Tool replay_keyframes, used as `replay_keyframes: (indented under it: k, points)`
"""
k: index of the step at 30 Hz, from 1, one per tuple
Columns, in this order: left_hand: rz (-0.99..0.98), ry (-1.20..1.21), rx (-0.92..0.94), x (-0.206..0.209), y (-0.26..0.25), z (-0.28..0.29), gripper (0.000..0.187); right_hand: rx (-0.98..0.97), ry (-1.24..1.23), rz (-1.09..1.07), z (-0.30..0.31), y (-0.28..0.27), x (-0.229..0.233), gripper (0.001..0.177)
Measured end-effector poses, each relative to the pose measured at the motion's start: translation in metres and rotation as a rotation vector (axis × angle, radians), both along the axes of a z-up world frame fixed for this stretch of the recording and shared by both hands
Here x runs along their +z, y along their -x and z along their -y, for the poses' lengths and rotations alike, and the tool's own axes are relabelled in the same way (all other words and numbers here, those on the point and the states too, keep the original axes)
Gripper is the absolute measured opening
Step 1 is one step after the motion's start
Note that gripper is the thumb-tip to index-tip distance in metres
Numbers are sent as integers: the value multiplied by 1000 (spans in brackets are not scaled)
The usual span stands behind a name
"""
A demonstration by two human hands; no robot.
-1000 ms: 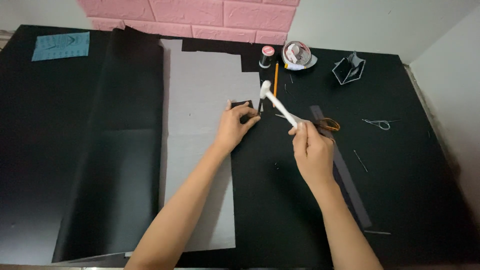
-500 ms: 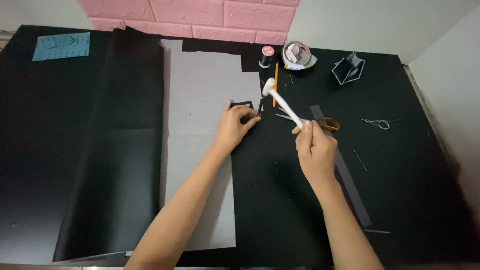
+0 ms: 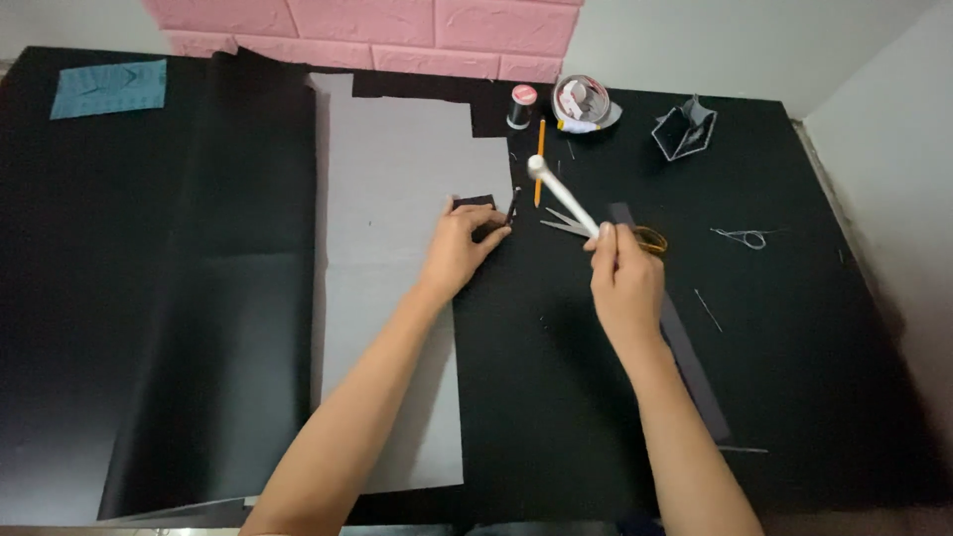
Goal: A person uses a hammer and a hole punch tool to create a series of evenly spaced holes along the edge of a black leather piece on a workshop table.
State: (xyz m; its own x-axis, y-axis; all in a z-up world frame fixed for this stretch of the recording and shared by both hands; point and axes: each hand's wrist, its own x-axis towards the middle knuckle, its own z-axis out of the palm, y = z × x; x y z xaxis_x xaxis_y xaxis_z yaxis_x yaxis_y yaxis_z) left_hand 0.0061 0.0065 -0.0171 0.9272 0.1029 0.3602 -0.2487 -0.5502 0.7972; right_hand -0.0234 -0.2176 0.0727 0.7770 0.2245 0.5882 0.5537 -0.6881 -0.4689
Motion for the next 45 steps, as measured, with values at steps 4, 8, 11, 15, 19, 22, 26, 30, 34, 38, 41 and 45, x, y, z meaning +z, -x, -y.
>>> replay_keyframes:
  k: [4, 8, 11, 15, 19, 22, 26, 30, 34, 38, 41, 45]
  points:
    - [6, 11, 6, 1, 3, 3, 17, -131, 75, -126, 9, -13, -11, 38]
    - [41, -9, -74, 0, 5, 7, 14, -237, 242, -340, 18, -29, -28, 40]
    - [68, -23, -134, -12, 1, 12, 13, -229, 282, -366, 22, -35, -36, 42]
    - [113, -64, -211, -22, -1, 18, 11, -313, 561, -56, 26, -35, -48, 30]
    - [35, -19, -214, -3, 9, 19, 9, -69, 408, 108, 2, -14, -21, 16]
    - [44, -36, -243, -5, 8, 16, 9, 244, 155, -30, -16, -14, -30, 26]
    - [4, -66, -255, 0, 9, 14, 9, 206, 299, 35, -30, -27, -48, 23]
    - [52, 56, -340, 11, 11, 6, 14, 285, 204, 18, -35, -33, -53, 28]
    - [62, 31, -233, 3, 6, -6, 18, 306, 198, 45, -37, -46, -67, 27]
    - [53, -268, -49, -2, 9, -6, 15, 294, 206, 83, -35, -54, -72, 29]
    - [44, -393, 13, -7, 11, -8, 17, 311, 160, 12, -35, -48, -67, 31]
    - [9, -409, 11, -5, 9, -10, 17, 405, -129, -265, -27, -51, -62, 26]
